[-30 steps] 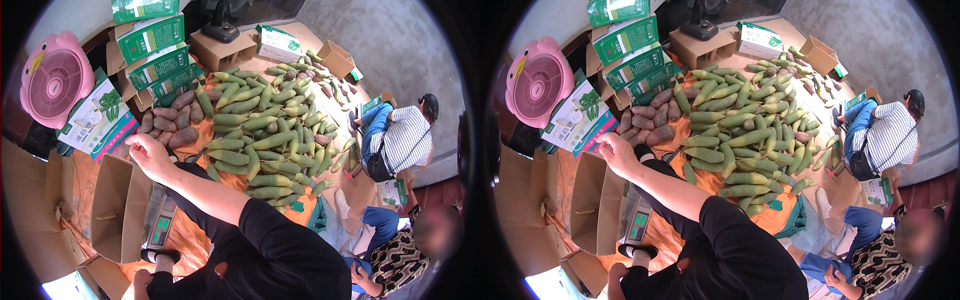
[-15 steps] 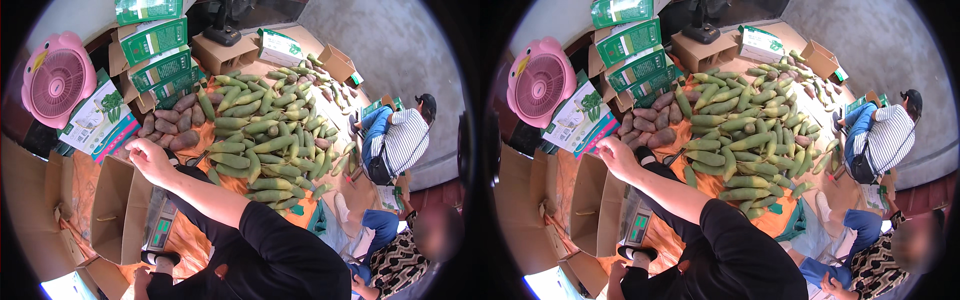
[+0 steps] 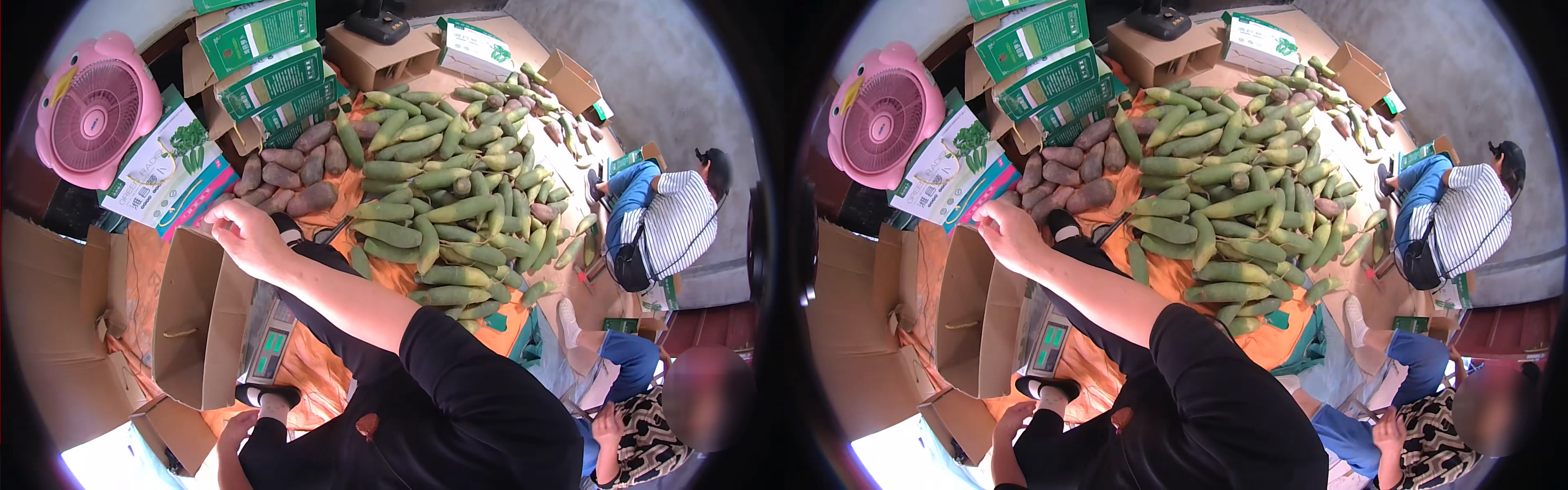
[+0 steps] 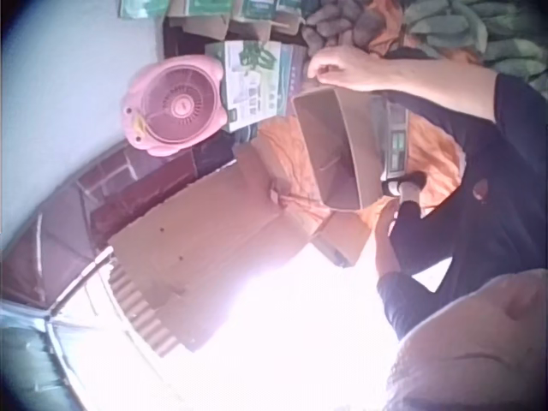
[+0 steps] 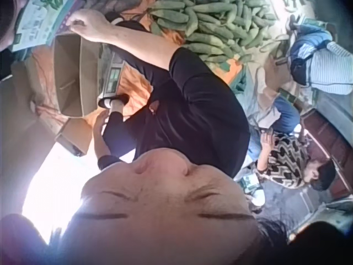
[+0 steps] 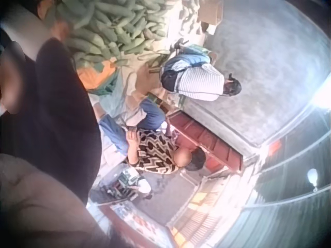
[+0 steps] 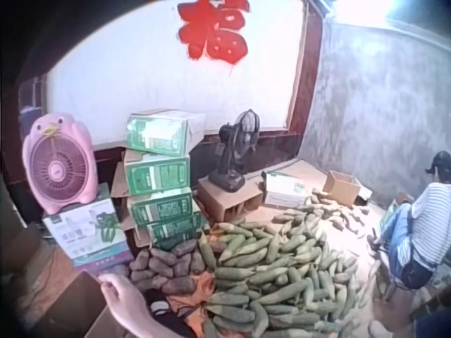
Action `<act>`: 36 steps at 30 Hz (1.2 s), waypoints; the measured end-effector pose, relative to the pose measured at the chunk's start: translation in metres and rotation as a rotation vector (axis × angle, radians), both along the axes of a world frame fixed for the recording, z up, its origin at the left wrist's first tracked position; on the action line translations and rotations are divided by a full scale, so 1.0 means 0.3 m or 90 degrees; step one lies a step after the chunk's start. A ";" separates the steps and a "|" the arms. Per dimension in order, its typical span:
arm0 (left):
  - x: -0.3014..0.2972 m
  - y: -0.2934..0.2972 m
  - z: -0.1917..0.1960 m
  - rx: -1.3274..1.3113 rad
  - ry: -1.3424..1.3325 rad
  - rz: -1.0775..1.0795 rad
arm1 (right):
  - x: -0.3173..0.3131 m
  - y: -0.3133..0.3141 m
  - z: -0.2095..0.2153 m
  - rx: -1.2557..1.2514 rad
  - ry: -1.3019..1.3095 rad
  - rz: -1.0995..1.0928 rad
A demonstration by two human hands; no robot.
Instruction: Picking up luffa gourds and potatoes from a pile and placing them into cardboard boxes while using a digital scale to weigh them.
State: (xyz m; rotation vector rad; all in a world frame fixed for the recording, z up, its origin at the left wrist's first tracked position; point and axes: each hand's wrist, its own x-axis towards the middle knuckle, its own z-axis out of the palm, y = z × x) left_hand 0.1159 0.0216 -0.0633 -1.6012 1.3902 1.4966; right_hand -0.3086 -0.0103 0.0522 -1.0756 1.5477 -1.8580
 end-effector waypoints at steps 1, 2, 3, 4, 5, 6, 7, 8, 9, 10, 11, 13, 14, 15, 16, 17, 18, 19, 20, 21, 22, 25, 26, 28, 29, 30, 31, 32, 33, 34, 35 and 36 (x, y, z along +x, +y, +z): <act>0.007 -0.008 0.000 -0.024 -0.005 -0.091 | 0.009 -0.004 0.002 0.003 -0.004 0.008; 0.059 -0.010 -0.031 -0.026 -0.011 -0.086 | 0.022 -0.008 0.003 0.004 -0.008 0.017; 0.150 -0.007 -0.084 -0.024 -0.049 -0.212 | 0.039 -0.014 0.008 0.000 -0.013 0.025; 0.153 -0.008 -0.093 -0.016 -0.080 -0.349 | 0.038 -0.009 0.003 0.008 0.001 0.032; 0.159 -0.016 -0.096 -0.029 -0.063 -0.323 | 0.035 -0.005 -0.003 0.017 0.015 0.040; 0.156 -0.039 -0.108 -0.027 -0.063 -0.326 | 0.030 -0.005 -0.009 0.019 0.014 0.037; 0.180 -0.071 -0.117 -0.062 -0.031 -0.364 | 0.039 -0.011 -0.011 0.006 0.024 0.031; 0.208 -0.089 -0.122 -0.096 0.001 -0.401 | 0.047 -0.014 -0.015 -0.007 0.033 0.024; 0.233 -0.086 -0.125 -0.238 0.089 -0.376 | 0.034 -0.006 -0.019 -0.002 0.033 0.020; 0.248 -0.105 -0.135 -0.285 -0.012 -0.392 | 0.021 0.002 -0.023 -0.009 0.028 0.011; 0.295 -0.136 -0.130 -0.305 0.007 -0.334 | 0.021 0.002 -0.021 -0.022 0.018 0.009; 0.477 -0.205 -0.107 -0.396 -0.144 -0.357 | 0.047 -0.013 -0.006 -0.040 -0.005 0.031; 0.511 -0.246 -0.057 -0.445 -0.190 -0.322 | 0.043 -0.013 -0.004 -0.047 -0.016 0.035; 0.542 -0.270 -0.005 -0.494 -0.239 -0.286 | 0.044 -0.015 0.002 -0.050 -0.021 0.039; 0.531 -0.285 0.032 -0.572 -0.310 -0.280 | 0.035 -0.011 0.000 -0.050 -0.019 0.037; 0.522 -0.303 0.082 -0.651 -0.386 -0.272 | 0.034 -0.010 0.002 -0.052 -0.022 0.036; 0.511 -0.311 0.126 -0.755 -0.186 -0.127 | 0.035 -0.012 0.007 -0.054 -0.026 0.038; 0.506 -0.316 0.184 -0.842 0.017 0.022 | 0.044 -0.015 0.016 -0.059 -0.052 0.038; 0.407 -0.317 0.214 -0.833 0.025 0.017 | 0.026 -0.007 0.005 -0.053 -0.066 0.026; 0.220 -0.286 0.255 -0.870 0.016 0.001 | -0.013 0.009 -0.017 -0.043 -0.059 0.011; 0.065 -0.237 0.322 -0.919 -0.005 -0.011 | -0.033 0.015 -0.018 -0.045 -0.105 0.029; -0.226 -0.080 0.464 -0.836 0.030 0.021 | -0.074 0.033 0.026 -0.060 -0.161 0.084; -0.270 -0.051 0.471 -0.837 0.026 0.022 | -0.098 0.053 0.041 -0.066 -0.168 0.107; -0.357 -0.031 0.446 -0.903 0.039 -0.148 | -0.195 0.076 -0.034 -0.097 -0.033 0.029; -0.370 -0.032 0.428 -0.892 0.061 -0.171 | -0.242 0.117 -0.065 -0.043 -0.059 0.040; -0.394 -0.029 0.410 -0.891 0.062 -0.169 | -0.298 0.169 -0.104 -0.002 -0.139 0.056; -0.428 -0.028 0.397 -0.893 0.051 -0.189 | -0.361 0.217 -0.176 0.023 -0.082 -0.037; -0.442 -0.027 0.381 -0.895 0.031 -0.207 | -0.416 0.278 -0.233 0.061 -0.009 -0.101; -0.442 -0.035 0.358 -0.896 0.035 -0.210 | -0.455 0.344 -0.281 0.148 0.008 -0.165; -0.444 -0.047 0.329 -0.895 0.041 -0.212 | -0.508 0.426 -0.358 0.207 -0.019 -0.196; -0.444 -0.061 0.301 -0.904 0.040 -0.230 | -0.568 0.498 -0.485 0.234 0.006 -0.240; -0.442 -0.067 0.276 -0.910 0.034 -0.250 | -0.610 0.581 -0.580 0.314 -0.033 -0.258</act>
